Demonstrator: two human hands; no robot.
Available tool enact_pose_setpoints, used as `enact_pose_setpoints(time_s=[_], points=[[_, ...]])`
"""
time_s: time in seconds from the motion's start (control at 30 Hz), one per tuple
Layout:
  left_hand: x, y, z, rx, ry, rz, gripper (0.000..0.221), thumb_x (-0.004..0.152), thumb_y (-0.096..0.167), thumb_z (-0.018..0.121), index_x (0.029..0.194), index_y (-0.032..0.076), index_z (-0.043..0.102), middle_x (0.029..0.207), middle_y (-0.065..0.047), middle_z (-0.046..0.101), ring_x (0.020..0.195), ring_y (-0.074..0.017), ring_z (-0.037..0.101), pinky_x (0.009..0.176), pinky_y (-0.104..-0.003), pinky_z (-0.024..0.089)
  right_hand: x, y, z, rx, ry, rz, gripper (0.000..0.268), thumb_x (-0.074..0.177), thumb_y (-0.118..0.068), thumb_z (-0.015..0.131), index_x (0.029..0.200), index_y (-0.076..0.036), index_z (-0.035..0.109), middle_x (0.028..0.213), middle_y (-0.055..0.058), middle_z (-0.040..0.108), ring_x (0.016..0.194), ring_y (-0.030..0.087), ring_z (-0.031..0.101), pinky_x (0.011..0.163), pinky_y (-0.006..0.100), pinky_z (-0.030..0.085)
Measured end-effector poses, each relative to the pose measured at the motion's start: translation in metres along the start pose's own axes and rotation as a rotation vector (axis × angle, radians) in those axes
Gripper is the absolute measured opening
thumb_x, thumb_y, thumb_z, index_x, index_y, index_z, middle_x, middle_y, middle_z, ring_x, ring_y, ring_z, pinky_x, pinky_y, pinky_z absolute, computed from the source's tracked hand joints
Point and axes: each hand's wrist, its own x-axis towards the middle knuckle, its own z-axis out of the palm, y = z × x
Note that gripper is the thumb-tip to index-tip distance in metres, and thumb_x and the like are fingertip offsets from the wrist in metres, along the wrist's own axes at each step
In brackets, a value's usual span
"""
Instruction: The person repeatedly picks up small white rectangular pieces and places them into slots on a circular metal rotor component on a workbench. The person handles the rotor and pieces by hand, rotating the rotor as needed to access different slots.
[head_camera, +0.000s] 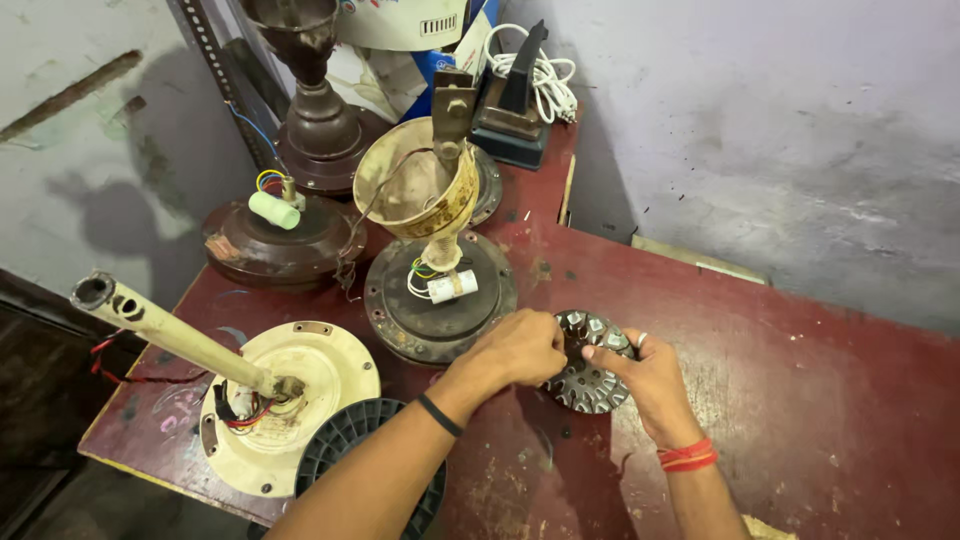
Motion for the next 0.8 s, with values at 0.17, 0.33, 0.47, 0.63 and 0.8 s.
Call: enact_pose_setpoints(time_s=[0.17,0.33,0.47,0.63,0.8], points=[[-0.003,0.0,-0.004,0.035,-0.129,0.004,0.02,0.073,0.014,0.06,0.079,0.007,0.078,0.071,-0.016,0.074,0.073,-0.031,0.074,0.072,-0.042,0.058,-0.002,-0.003,0.002,0.001,-0.001,-0.01,0.026,0.077,-0.008,0.082,0.1,0.002,0.075,0.085,0.007,0.077,0.071,0.012,0.068,0.067,0.029,0.055],[-0.005,-0.001,-0.005,0.069,-0.222,-0.016,0.021,0.075,0.014,0.059,0.076,0.005,0.078,0.068,-0.012,0.075,0.068,-0.0265,0.076,0.07,-0.04,0.059,-0.002,-0.007,0.004,-0.086,0.027,-0.035,0.026,0.079,-0.009,0.082,0.1,0.003,0.074,0.084,0.006,0.075,0.071,0.011,0.066,0.066,0.028,0.054],[-0.007,-0.005,-0.003,0.046,-0.241,-0.016,0.02,0.079,0.021,0.065,0.08,0.006,0.078,0.07,-0.012,0.076,0.069,-0.0267,0.077,0.07,-0.04,0.06,-0.002,-0.01,0.005,-0.074,0.022,-0.058,0.027,0.079,-0.01,0.081,0.103,0.001,0.074,0.083,0.004,0.074,0.071,0.01,0.065,0.066,0.027,0.053],[-0.006,-0.004,-0.004,0.027,-0.077,0.032,0.027,0.08,0.032,0.077,0.09,0.008,0.078,0.084,-0.017,0.074,0.083,-0.0334,0.073,0.078,-0.043,0.056,0.001,-0.011,0.011,-0.012,0.04,-0.04,0.024,0.083,-0.012,0.079,0.103,0.0,0.074,0.079,0.0,0.07,0.067,0.007,0.06,0.061,0.025,0.049],[-0.004,0.001,-0.005,-0.1,0.085,0.021,0.025,0.083,0.031,0.073,0.091,0.008,0.079,0.085,-0.018,0.075,0.086,-0.0344,0.074,0.079,-0.043,0.057,0.003,-0.006,0.013,0.015,0.079,0.01,0.018,0.086,-0.013,0.076,0.098,0.0,0.074,0.074,-0.001,0.067,0.063,0.006,0.058,0.057,0.024,0.046]])
